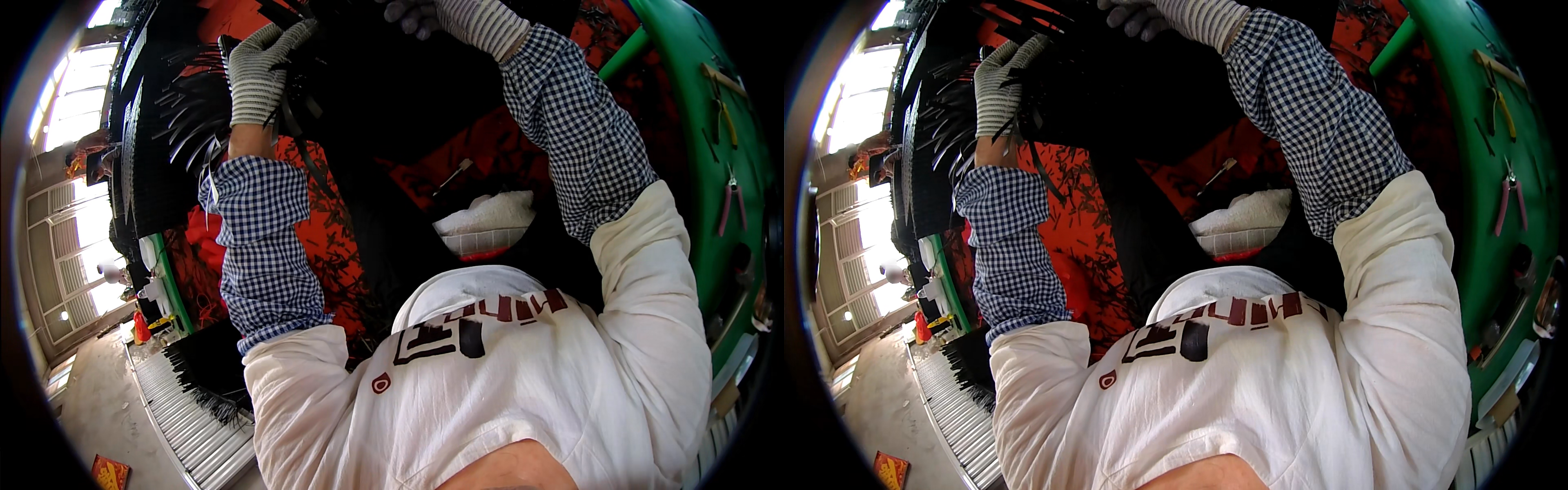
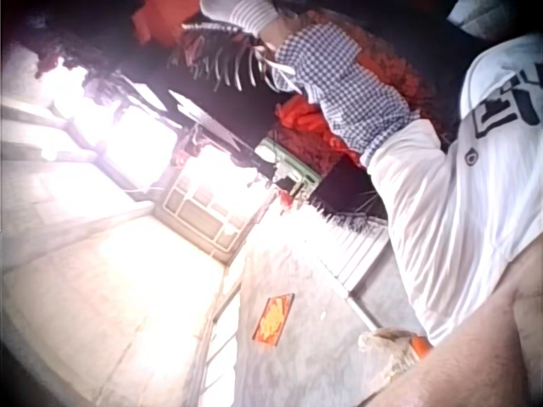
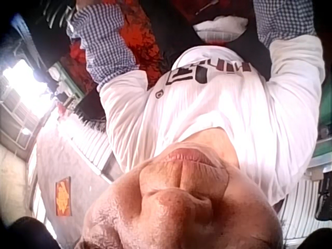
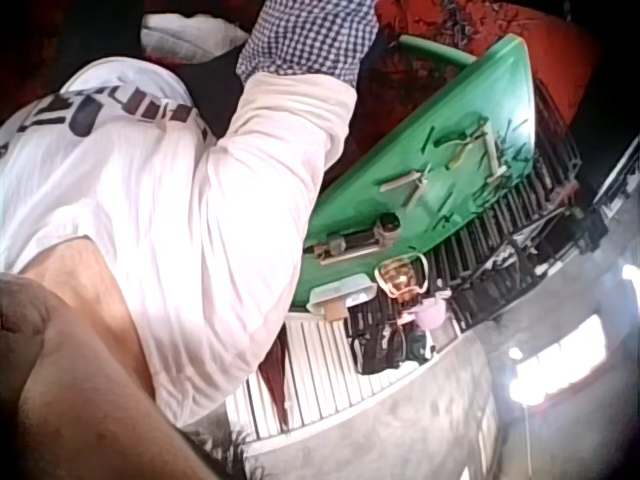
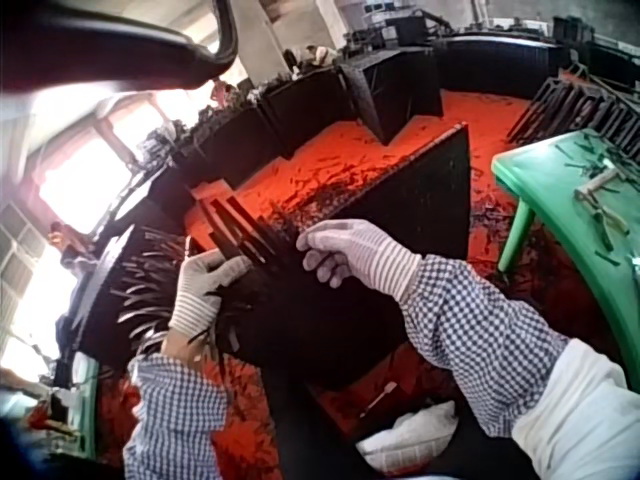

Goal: The person weaves black plastic strips through the frame of a chair by hand, pulling the strips tight and tucking the ends into the existing weave. They turn the chair over to continue weaving the strips through the underside of the seat.

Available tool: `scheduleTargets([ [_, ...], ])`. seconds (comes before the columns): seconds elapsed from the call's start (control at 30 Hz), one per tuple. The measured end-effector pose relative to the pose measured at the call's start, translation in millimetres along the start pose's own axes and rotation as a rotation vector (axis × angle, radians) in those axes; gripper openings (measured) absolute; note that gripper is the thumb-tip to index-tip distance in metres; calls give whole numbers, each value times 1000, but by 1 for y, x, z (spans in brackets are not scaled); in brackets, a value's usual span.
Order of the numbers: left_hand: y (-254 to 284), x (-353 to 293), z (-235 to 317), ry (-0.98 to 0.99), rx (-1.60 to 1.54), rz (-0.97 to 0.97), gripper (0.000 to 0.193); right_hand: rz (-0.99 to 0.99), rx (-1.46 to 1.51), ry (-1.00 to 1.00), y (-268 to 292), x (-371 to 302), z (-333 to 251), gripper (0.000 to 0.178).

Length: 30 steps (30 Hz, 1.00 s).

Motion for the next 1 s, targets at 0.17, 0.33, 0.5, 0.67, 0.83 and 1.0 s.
scheduleTargets([
  [0.17,0,-2,0,0,-3,13,32,10,-180,-3,-8,-3,-4,24],
  [0.33,2,-1,-1,-2,0,-27,31,-160,-453,19,-23,-12,-10,28],
  [0.5,1,-8,1,-51,-6,-50,28,-204,-469,92,-42,-6,-4,33],
  [0.67,-2,-18,5,-49,-81,-54,27,-174,-284,61,-45,2,1,35],
  [0.83,-2,-20,3,-42,-113,-78,25,-170,-236,45,-46,2,5,34],
  [1.0,-1,-22,-2,-77,-145,-100,25,-175,-232,48,-47,0,8,35],
])
Point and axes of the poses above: each hand's wrist, its own x-axis towards the middle knuckle, its own y-axis out of the back of the hand, z = x × y, the point moved 2 cm from there along x, towards the middle knuckle, and after that the axes turned 3 degrees about -x, right-handed, at the moved point
